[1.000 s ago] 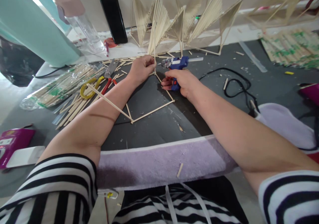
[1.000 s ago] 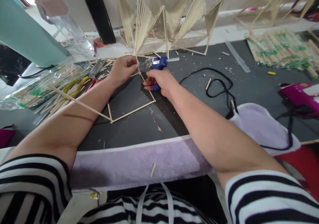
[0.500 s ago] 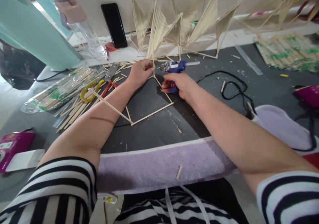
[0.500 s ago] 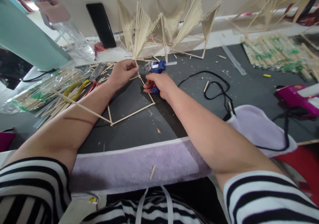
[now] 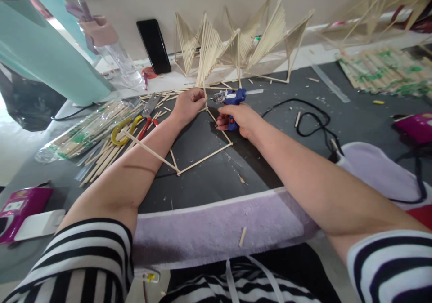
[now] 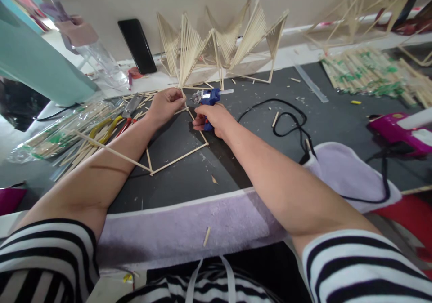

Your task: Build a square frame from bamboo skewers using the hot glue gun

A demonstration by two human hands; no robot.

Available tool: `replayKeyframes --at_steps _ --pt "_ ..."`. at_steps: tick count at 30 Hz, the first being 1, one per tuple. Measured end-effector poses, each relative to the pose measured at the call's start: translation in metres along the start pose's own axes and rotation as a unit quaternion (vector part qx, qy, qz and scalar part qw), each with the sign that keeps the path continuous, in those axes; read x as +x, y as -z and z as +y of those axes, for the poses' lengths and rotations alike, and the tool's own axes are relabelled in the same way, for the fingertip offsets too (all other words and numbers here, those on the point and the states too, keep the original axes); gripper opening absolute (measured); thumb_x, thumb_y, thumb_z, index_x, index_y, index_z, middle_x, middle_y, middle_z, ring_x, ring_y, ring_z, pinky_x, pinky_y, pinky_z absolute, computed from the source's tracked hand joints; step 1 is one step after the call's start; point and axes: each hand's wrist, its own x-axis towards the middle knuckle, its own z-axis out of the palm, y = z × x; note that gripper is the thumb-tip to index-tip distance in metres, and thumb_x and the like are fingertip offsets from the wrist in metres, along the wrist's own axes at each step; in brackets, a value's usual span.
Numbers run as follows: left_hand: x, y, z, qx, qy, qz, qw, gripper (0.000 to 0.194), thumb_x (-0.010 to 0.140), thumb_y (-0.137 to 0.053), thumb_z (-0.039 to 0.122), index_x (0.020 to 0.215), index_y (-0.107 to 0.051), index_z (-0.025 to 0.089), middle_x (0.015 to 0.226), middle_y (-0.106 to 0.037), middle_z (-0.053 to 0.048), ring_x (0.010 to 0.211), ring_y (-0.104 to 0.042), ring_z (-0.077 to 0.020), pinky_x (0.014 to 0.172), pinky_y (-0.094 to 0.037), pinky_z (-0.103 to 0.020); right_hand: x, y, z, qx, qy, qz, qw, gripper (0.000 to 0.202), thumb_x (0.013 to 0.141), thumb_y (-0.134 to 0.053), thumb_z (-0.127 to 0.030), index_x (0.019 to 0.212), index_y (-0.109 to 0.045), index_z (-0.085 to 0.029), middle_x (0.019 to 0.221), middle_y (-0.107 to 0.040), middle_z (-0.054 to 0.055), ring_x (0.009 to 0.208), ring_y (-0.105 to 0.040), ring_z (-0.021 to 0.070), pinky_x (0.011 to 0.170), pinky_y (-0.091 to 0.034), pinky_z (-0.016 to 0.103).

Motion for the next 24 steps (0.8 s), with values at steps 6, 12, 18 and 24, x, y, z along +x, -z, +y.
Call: replayKeyframes --at_steps 6,12,18,24 --pt "0.0002 -0.0007 0.0002 -0.015 0.015 -0.004 1.0 0.007 0.077 -0.061 0.021 0.07 -0.059 0.02 0.063 -0.06 0.001 0.063 -0.056 -0.015 0.064 -0.046 -0.029 -0.0008 -0.0007 -0.0011 -0.005 -0.005 0.004 1.0 0.015 0.082 -0.06 -0.01 0.068 -0.059 -0.015 0.058 -0.062 0.002 0.052 -0.062 0.0134 0.054 -0.06 0.029" --pt "0.0003 -0.0009 -0.0009 0.002 0.007 0.002 1.0 0.006 0.077 -0.059 0.022 0.072 -0.061 0.02 0.064 -0.06 0.001 0.063 -0.055 -0.0146 0.064 -0.045 -0.029 0.0004 0.0 0.0007 0.001 -0.007 -0.001 1.0 0.015 0.082 -0.059 -0.011 0.068 -0.058 -0.016 0.057 -0.061 0.001 0.052 -0.061 0.0137 0.054 -0.06 0.029" --pt "-0.0005 -0.0008 -0.001 0.025 0.001 0.01 1.0 0.005 0.077 -0.058 0.02 0.073 -0.061 0.019 0.065 -0.061 0.002 0.063 -0.055 -0.0136 0.064 -0.045 -0.027 -0.0006 -0.0002 0.0008 0.003 -0.004 -0.007 1.0 0.014 0.081 -0.06 -0.011 0.068 -0.058 -0.016 0.058 -0.062 0.002 0.052 -0.062 0.0135 0.053 -0.06 0.028" --pt "0.0 -0.0012 -0.0033 0.037 -0.001 0.011 0.999 0.006 0.077 -0.058 0.022 0.073 -0.061 0.019 0.065 -0.06 0.002 0.063 -0.054 -0.0135 0.065 -0.045 -0.027 -0.0012 -0.0011 0.0002 -0.001 -0.002 -0.002 1.0 0.015 0.081 -0.06 -0.011 0.067 -0.057 -0.016 0.059 -0.061 0.002 0.053 -0.061 0.0138 0.052 -0.06 0.029"
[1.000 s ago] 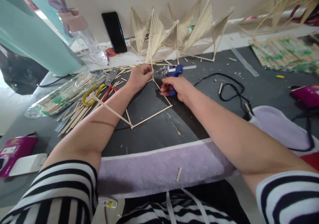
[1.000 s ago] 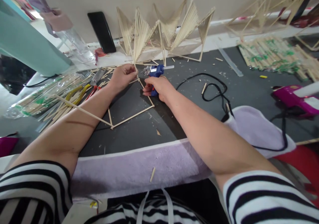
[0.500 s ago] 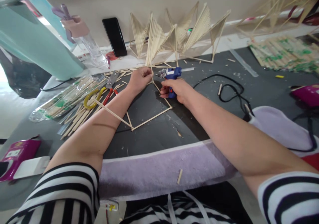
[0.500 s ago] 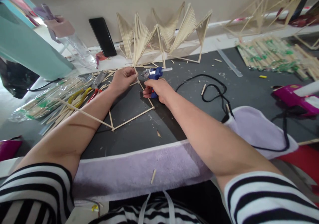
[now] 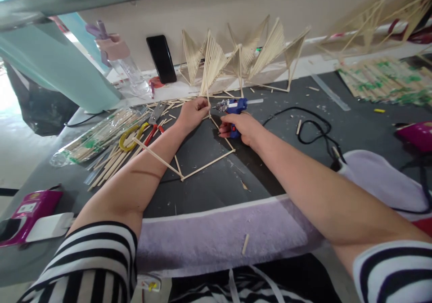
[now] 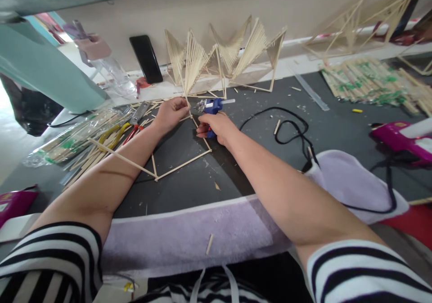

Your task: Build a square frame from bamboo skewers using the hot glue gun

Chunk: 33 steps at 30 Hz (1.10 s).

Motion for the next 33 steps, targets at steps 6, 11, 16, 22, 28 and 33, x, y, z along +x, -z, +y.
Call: replayKeyframes --at_steps 6,11,16,22,28,33 --pt "-0.0001 -0.0002 -0.0002 -0.012 0.005 -0.003 1.0 0.004 0.076 -0.057 0.022 0.074 -0.061 0.02 0.066 -0.061 0.002 0.065 -0.055 -0.0141 0.066 -0.045 -0.028 0.0013 0.0008 0.002 0.001 0.002 -0.004 1.0 0.014 0.082 -0.061 -0.011 0.07 -0.057 -0.017 0.06 -0.062 0.002 0.052 -0.062 0.014 0.055 -0.06 0.03" --pt "0.0 -0.0004 -0.0009 -0.017 0.006 -0.002 1.0 0.006 0.075 -0.057 0.025 0.074 -0.06 0.02 0.066 -0.06 0.001 0.064 -0.054 -0.014 0.065 -0.044 -0.028 0.0011 0.0006 0.0022 -0.001 0.002 -0.001 1.0 0.014 0.081 -0.061 -0.012 0.069 -0.057 -0.016 0.059 -0.061 0.002 0.053 -0.062 0.0147 0.054 -0.06 0.03" --pt "-0.0001 -0.0002 -0.0007 -0.016 0.008 -0.003 1.0 0.008 0.076 -0.058 0.028 0.074 -0.059 0.02 0.065 -0.06 0.001 0.064 -0.052 -0.0138 0.064 -0.043 -0.027 0.0019 0.0001 0.0026 -0.004 0.003 0.003 1.0 0.013 0.08 -0.061 -0.011 0.069 -0.056 -0.018 0.059 -0.062 0.002 0.053 -0.062 0.0145 0.056 -0.06 0.03" --pt "0.0002 0.0001 0.0009 -0.015 -0.01 -0.003 1.0 0.007 0.076 -0.058 0.025 0.071 -0.058 0.02 0.063 -0.058 0.002 0.063 -0.053 -0.0136 0.064 -0.044 -0.028 0.0011 0.0 0.0025 -0.003 0.007 0.0 1.0 0.014 0.08 -0.061 -0.011 0.068 -0.057 -0.017 0.059 -0.061 0.002 0.054 -0.062 0.0144 0.054 -0.06 0.03" --pt "-0.0003 0.0009 0.0034 -0.008 -0.007 -0.004 1.0 0.008 0.078 -0.058 0.024 0.071 -0.059 0.02 0.064 -0.059 0.001 0.064 -0.055 -0.0142 0.065 -0.045 -0.028 0.001 0.0012 0.0027 -0.008 0.008 -0.002 1.0 0.014 0.08 -0.061 -0.012 0.068 -0.056 -0.018 0.06 -0.062 0.002 0.055 -0.062 0.0145 0.056 -0.06 0.031" --pt "0.0 0.0008 0.0025 -0.01 -0.003 -0.006 1.0 0.007 0.078 -0.059 0.024 0.072 -0.059 0.02 0.064 -0.059 0.002 0.065 -0.054 -0.0144 0.065 -0.045 -0.028 0.0023 0.0002 0.003 -0.007 0.006 -0.003 1.0 0.015 0.081 -0.061 -0.012 0.068 -0.056 -0.018 0.06 -0.062 0.002 0.054 -0.061 0.0139 0.056 -0.061 0.03"
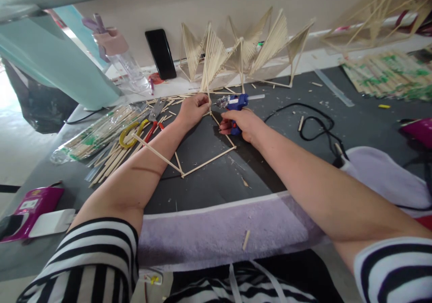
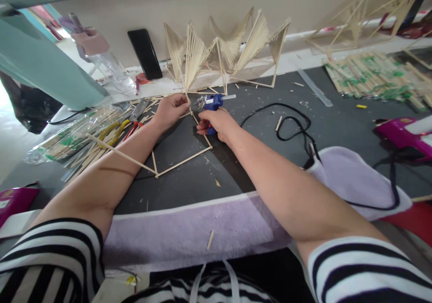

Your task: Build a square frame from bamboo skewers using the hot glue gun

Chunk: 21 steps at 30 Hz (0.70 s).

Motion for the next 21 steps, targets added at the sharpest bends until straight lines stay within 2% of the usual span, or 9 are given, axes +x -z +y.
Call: replayKeyframes --at_steps 10,21 --pt "-0.0003 0.0009 0.0028 -0.003 0.003 -0.006 1.0 0.007 0.078 -0.059 0.021 0.072 -0.06 0.019 0.065 -0.06 0.001 0.065 -0.056 -0.0152 0.069 -0.045 -0.03 -0.0037 -0.0009 -0.0022 0.003 0.001 0.003 1.0 0.015 0.081 -0.06 -0.011 0.068 -0.057 -0.017 0.06 -0.061 0.001 0.052 -0.061 0.0137 0.053 -0.059 0.029" --pt "-0.0004 0.0004 0.0011 -0.001 -0.013 0.003 1.0 0.012 0.079 -0.06 0.027 0.07 -0.059 0.019 0.064 -0.061 0.0 0.064 -0.055 -0.0146 0.065 -0.044 -0.028 -0.0012 -0.0004 -0.0011 -0.002 -0.004 0.004 1.0 0.014 0.082 -0.061 -0.011 0.069 -0.057 -0.016 0.059 -0.061 0.002 0.053 -0.062 0.0137 0.055 -0.06 0.029"
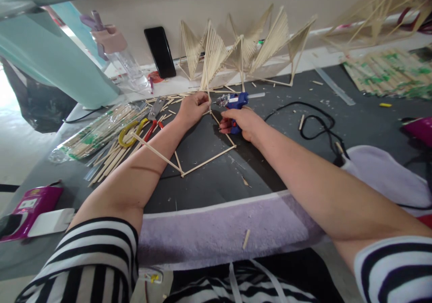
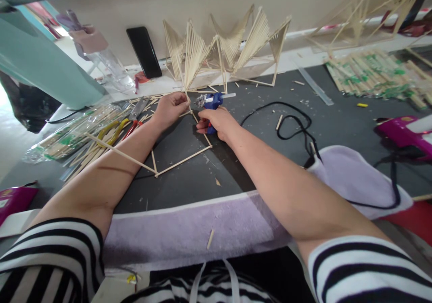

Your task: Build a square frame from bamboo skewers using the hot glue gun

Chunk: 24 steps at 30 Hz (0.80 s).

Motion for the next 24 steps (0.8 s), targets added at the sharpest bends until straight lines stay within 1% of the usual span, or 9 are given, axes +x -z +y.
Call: replayKeyframes --at_steps 16,24 --pt "0.0003 0.0 0.0005 -0.001 0.001 -0.003 1.0 0.007 0.079 -0.06 0.019 0.071 -0.059 0.018 0.063 -0.059 0.002 0.061 -0.053 -0.0126 0.064 -0.041 -0.027 0.0011 -0.0008 0.0003 -0.009 0.0 0.006 1.0 0.016 0.081 -0.06 -0.01 0.067 -0.057 -0.016 0.057 -0.06 0.002 0.052 -0.061 0.014 0.054 -0.06 0.03" --pt "-0.0005 0.0013 0.0024 0.006 0.002 -0.01 1.0 0.009 0.08 -0.061 0.021 0.072 -0.06 0.018 0.064 -0.061 0.002 0.062 -0.055 -0.0131 0.065 -0.043 -0.027 0.0009 -0.0015 -0.0004 -0.01 0.0 0.008 1.0 0.015 0.081 -0.062 -0.011 0.067 -0.057 -0.016 0.057 -0.06 0.002 0.051 -0.061 0.0138 0.053 -0.06 0.03"
